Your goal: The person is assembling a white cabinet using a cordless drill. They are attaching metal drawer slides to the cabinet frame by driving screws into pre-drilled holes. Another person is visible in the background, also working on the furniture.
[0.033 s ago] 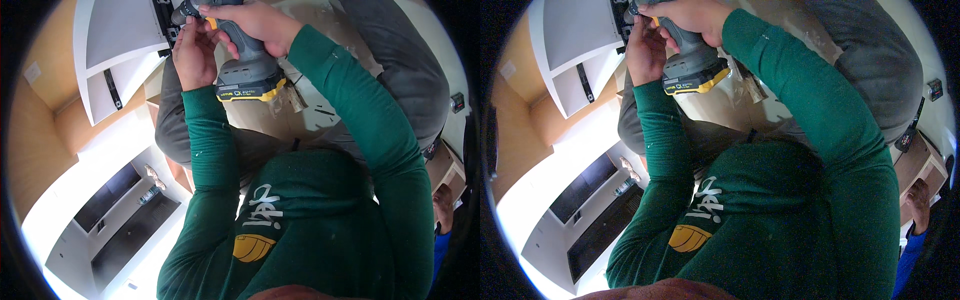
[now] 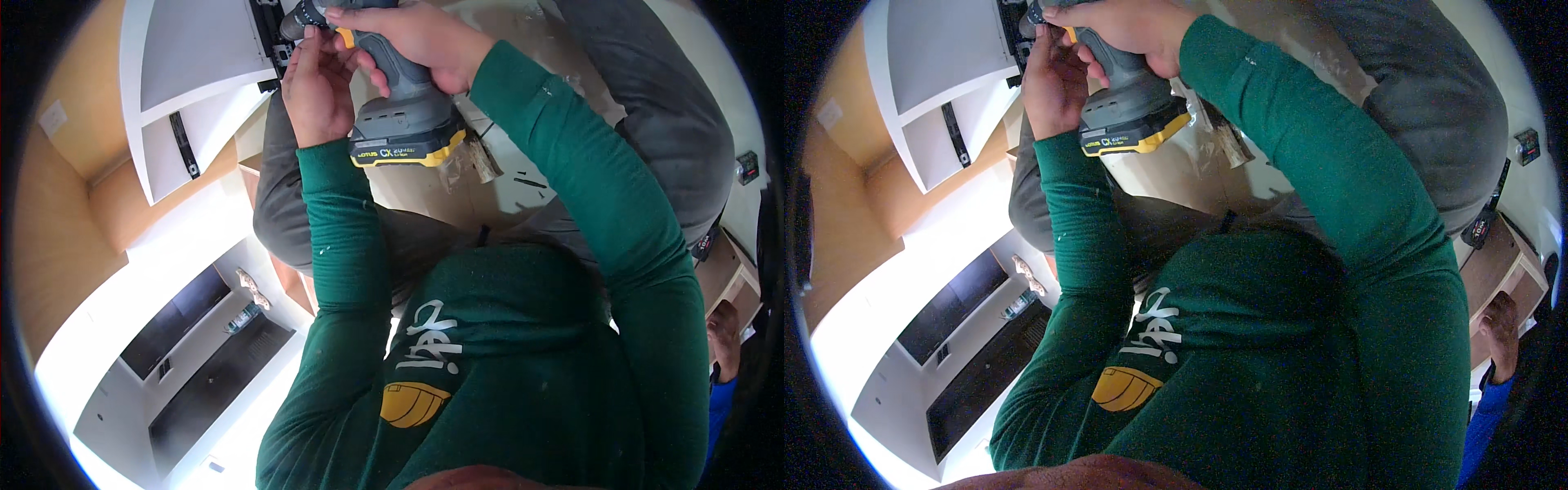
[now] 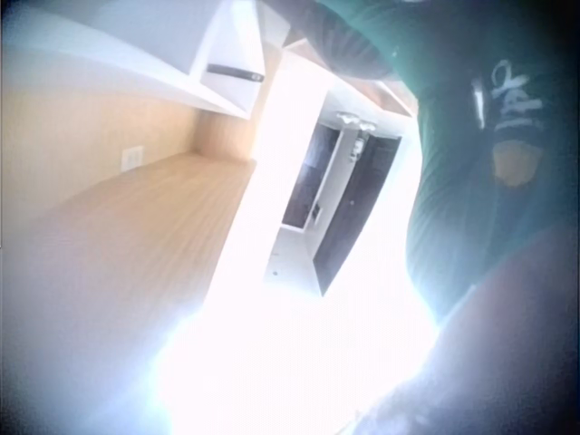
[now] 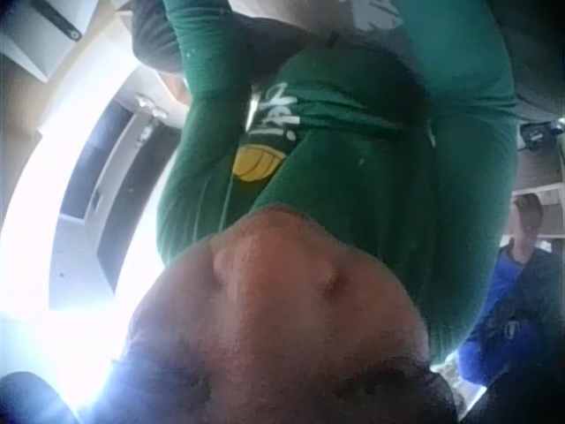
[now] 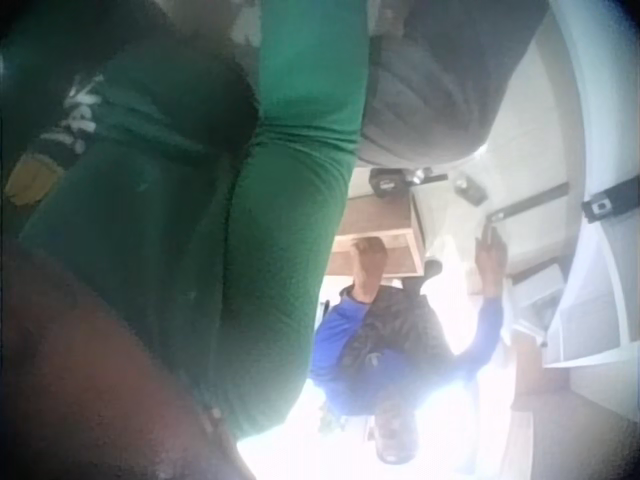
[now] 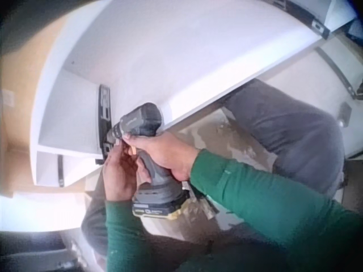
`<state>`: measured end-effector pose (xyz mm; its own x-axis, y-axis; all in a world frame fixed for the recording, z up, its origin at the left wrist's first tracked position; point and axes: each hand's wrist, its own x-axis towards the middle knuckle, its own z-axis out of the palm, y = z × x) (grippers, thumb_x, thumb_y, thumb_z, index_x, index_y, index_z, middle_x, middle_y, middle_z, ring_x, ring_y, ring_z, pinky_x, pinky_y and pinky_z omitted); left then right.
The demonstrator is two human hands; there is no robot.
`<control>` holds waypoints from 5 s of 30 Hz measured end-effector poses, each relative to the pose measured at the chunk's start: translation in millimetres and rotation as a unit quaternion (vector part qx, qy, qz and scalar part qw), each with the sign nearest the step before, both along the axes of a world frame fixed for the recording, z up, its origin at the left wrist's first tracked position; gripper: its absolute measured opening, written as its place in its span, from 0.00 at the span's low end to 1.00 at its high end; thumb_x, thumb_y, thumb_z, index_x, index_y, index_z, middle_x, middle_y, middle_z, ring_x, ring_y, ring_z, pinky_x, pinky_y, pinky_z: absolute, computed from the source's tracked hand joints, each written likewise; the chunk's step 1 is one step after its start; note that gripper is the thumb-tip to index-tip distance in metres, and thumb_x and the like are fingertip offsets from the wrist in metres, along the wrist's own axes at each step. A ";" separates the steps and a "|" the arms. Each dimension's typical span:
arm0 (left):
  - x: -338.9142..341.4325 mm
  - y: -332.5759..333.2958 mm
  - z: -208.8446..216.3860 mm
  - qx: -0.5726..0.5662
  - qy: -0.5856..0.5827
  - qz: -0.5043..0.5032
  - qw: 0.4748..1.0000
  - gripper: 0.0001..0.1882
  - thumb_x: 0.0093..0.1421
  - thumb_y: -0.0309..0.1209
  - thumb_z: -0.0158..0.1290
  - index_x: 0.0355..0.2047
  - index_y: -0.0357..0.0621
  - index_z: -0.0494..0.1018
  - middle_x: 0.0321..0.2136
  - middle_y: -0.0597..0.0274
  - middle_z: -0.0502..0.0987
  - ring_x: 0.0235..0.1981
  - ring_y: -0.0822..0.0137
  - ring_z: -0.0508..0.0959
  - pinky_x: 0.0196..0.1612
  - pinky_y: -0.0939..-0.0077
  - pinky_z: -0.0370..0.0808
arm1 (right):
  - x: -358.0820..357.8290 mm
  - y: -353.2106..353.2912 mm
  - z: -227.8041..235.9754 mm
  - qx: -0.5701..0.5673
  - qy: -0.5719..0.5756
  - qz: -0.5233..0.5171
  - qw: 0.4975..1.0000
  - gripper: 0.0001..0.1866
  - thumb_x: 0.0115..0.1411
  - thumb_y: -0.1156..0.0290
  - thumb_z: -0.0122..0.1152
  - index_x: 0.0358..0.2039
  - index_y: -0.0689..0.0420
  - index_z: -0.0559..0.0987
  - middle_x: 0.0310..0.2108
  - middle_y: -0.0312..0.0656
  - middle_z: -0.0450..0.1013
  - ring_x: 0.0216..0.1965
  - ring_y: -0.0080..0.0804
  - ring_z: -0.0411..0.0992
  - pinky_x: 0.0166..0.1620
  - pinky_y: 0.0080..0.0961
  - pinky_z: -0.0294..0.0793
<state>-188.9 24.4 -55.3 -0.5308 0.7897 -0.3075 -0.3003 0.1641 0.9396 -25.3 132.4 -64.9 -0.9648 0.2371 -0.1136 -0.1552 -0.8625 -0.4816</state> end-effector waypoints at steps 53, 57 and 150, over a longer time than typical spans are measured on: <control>13.5 -3.8 16.9 -0.039 0.042 -0.003 0.998 0.14 0.72 0.37 0.53 0.41 0.36 0.77 0.32 0.57 0.83 0.29 0.64 0.81 0.39 0.68 0.78 | 1.4 -1.1 -0.3 0.022 -0.095 -0.005 0.995 0.25 0.61 0.43 0.69 0.31 0.54 0.77 0.20 0.32 0.70 0.17 0.24 0.71 0.24 0.24 0.74; 33.6 -11.8 52.0 -0.175 0.300 0.020 0.938 0.11 0.64 0.31 0.62 0.40 0.34 0.81 0.30 0.57 0.84 0.26 0.66 0.82 0.32 0.72 0.76 | 5.1 -1.4 3.0 0.018 -0.108 -0.008 0.994 0.26 0.61 0.42 0.69 0.34 0.55 0.77 0.20 0.32 0.71 0.17 0.24 0.70 0.24 0.24 0.74; 19.9 9.9 31.5 0.025 -0.066 -0.020 0.997 0.24 0.74 0.51 0.47 0.48 0.39 0.73 0.42 0.55 0.80 0.43 0.58 0.82 0.54 0.58 0.79 | 34.6 3.7 18.2 0.025 -0.077 -0.040 0.996 0.32 0.69 0.36 0.51 0.35 0.58 0.76 0.20 0.41 0.74 0.15 0.30 0.72 0.20 0.26 0.72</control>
